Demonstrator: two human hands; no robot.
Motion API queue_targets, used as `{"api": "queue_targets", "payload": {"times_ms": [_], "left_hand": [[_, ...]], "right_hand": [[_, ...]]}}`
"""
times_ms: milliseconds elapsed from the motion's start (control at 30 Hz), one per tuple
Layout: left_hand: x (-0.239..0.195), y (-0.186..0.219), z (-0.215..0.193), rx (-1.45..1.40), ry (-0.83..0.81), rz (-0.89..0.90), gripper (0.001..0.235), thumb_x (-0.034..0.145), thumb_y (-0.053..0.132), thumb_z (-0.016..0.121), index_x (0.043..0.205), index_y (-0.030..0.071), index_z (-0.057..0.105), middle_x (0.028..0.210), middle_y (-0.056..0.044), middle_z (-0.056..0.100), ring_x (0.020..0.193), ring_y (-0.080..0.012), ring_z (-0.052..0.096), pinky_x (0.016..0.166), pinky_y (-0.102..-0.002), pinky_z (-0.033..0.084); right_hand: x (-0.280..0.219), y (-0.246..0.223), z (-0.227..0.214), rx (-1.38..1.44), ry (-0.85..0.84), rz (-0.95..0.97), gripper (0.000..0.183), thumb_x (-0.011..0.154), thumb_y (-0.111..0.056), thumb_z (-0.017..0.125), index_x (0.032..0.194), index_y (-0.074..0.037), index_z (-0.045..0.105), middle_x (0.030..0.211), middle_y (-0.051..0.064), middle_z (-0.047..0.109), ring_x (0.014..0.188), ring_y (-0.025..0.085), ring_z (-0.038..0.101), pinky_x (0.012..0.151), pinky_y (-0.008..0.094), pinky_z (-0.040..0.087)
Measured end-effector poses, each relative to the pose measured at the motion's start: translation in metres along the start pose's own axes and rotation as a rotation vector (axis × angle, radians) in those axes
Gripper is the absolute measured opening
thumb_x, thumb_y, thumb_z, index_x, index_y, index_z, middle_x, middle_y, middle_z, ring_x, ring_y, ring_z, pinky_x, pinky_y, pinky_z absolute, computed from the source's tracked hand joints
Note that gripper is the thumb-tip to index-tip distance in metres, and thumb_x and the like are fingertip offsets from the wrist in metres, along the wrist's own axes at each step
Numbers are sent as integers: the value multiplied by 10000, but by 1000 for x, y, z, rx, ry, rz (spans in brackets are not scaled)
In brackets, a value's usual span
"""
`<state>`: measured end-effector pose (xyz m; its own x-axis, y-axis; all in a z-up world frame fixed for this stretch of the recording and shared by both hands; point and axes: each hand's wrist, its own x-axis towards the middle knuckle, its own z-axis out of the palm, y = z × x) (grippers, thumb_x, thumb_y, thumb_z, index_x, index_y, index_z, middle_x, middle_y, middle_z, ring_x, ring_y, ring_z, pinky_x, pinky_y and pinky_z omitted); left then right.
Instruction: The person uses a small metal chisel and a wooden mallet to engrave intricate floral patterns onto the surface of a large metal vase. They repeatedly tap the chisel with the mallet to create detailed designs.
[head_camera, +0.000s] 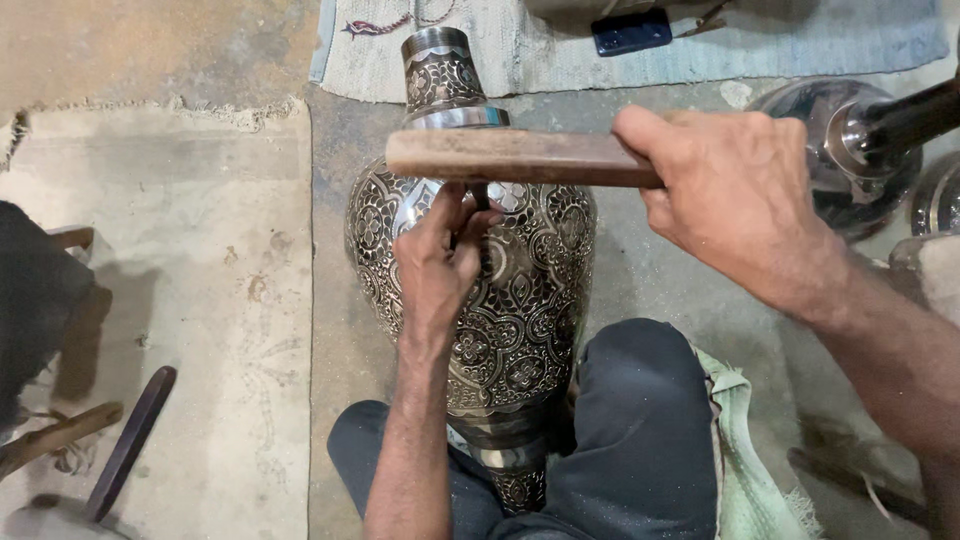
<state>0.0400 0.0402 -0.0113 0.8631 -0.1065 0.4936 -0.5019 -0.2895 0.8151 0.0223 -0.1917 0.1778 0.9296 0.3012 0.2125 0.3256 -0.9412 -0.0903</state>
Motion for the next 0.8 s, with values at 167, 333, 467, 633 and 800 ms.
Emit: {"api": "queue_targets", "payload": {"times_ms": [167,333,467,633,800], "left_hand": [[0,0,-3,-8,-27,-27,444,1040,-85,621,1436,103,554,1107,-171,783,948,-204,815,634,-217,728],[3,4,-7,34,-83,-55,443,1033,-122,529,1408,106,586,1132,-166,779,949,-186,821,581,-197,672],[9,6,-8,12,-73,12,434,1018,-88,616,1414,77,548,1073,-125,800,910,-176,813,614,-220,705],[14,10,-13,15,-109,2,486,983,-57,687,1432,82,566,1031,-116,808,911,-198,808,699,-291,711],[16,12,-16,-16,-139,-14,509,1009,-107,618,1459,120,547,1099,-134,793,980,-214,807,774,-286,725]], "right_hand": [[-2,11,15,88,-115,126,151,946,-32,648,1086,-71,605,751,73,667,583,226,655,563,389,517],[-3,16,16,0,-67,63,200,875,-32,706,1052,-58,615,759,75,668,614,232,646,566,405,513],[-2,13,12,29,33,1,150,916,-51,715,1035,-70,625,793,70,672,693,242,661,611,419,504],[0,11,11,306,11,78,214,916,-51,705,1110,-78,619,813,61,647,702,218,653,642,408,501],[4,10,17,233,29,114,226,874,-27,701,1067,-102,609,793,68,655,714,243,643,621,423,488]]}}
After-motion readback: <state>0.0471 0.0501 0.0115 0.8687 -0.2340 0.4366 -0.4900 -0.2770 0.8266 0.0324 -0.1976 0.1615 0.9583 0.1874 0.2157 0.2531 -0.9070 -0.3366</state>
